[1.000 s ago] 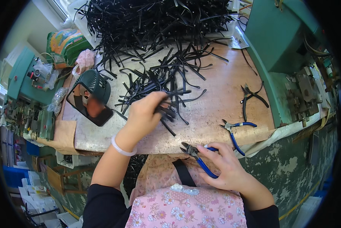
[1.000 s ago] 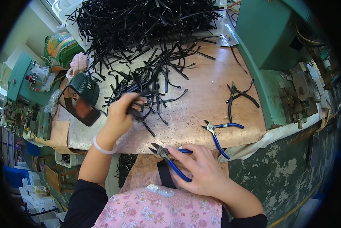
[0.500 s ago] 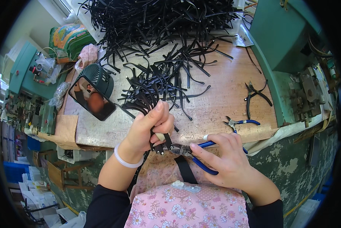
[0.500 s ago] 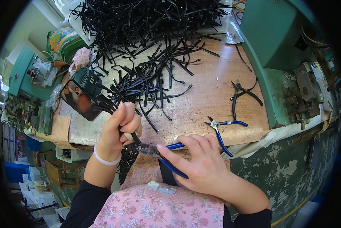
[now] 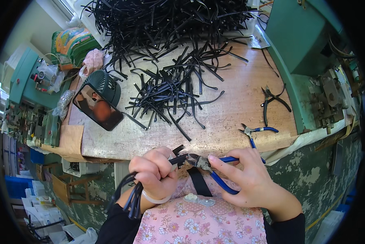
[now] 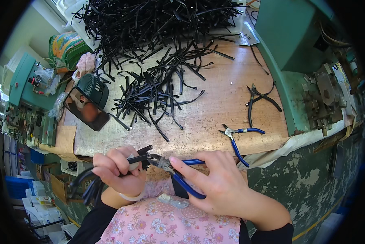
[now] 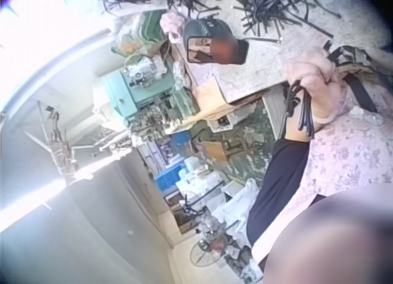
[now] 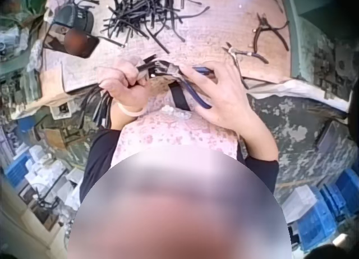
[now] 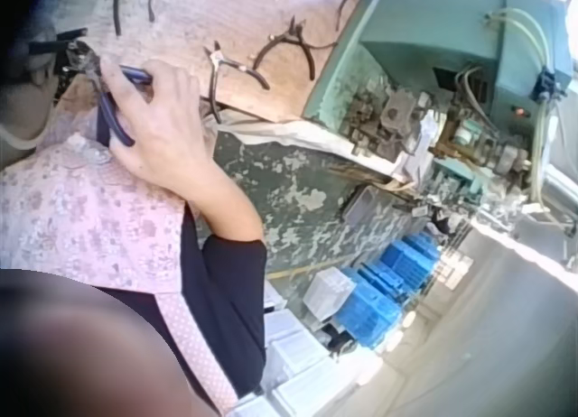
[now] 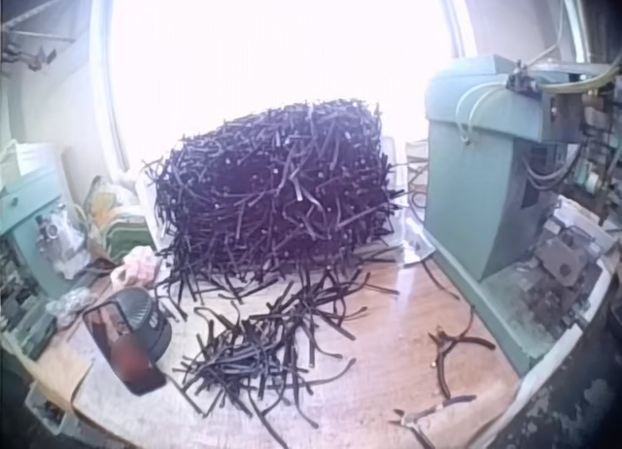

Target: The person repeatedly picks up black cables from a pile on the table and uses pliers to cut them into shorter pieces. The cut pieces are placed back onto the table. The task is performed continuously throughout the clip.

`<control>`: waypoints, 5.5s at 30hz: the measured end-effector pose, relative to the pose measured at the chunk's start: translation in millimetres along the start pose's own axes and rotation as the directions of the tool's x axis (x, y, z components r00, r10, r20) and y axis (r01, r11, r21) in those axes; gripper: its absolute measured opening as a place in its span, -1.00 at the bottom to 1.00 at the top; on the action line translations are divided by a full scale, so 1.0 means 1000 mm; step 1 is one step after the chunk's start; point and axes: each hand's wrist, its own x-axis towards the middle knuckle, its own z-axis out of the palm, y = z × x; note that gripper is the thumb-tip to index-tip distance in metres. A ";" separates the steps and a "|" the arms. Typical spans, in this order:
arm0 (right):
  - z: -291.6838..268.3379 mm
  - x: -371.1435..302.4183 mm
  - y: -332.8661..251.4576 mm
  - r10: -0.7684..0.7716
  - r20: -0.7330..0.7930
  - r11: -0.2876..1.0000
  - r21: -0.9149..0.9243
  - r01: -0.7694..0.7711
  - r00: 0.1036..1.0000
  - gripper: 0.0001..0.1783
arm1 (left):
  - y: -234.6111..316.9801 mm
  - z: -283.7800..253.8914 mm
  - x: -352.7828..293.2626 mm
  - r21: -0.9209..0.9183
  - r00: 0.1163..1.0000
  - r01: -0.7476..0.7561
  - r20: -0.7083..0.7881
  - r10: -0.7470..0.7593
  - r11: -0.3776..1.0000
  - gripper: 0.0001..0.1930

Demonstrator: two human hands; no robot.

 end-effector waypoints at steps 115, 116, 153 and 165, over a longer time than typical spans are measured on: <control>0.032 -0.015 0.018 -0.005 -0.104 0.893 0.448 0.051 0.995 -0.11 | 0.001 -0.002 0.014 -0.376 0.771 0.611 0.080 -0.632 0.697 -0.70; 0.027 -0.019 0.016 0.004 -0.168 0.865 0.496 0.081 0.986 -0.13 | 0.001 -0.002 0.015 -0.359 0.768 0.616 0.074 -0.636 0.701 -0.69; 0.025 -0.026 0.027 0.087 -0.017 0.983 0.161 -0.084 0.996 -0.20 | -0.054 -0.078 0.039 0.242 0.871 0.128 0.437 -0.226 0.962 -0.81; 0.029 -0.013 0.021 0.003 -0.039 1.000 -0.028 -0.004 0.999 -0.28 | -0.027 -0.027 0.028 0.043 0.580 0.799 0.203 -0.789 0.599 -0.57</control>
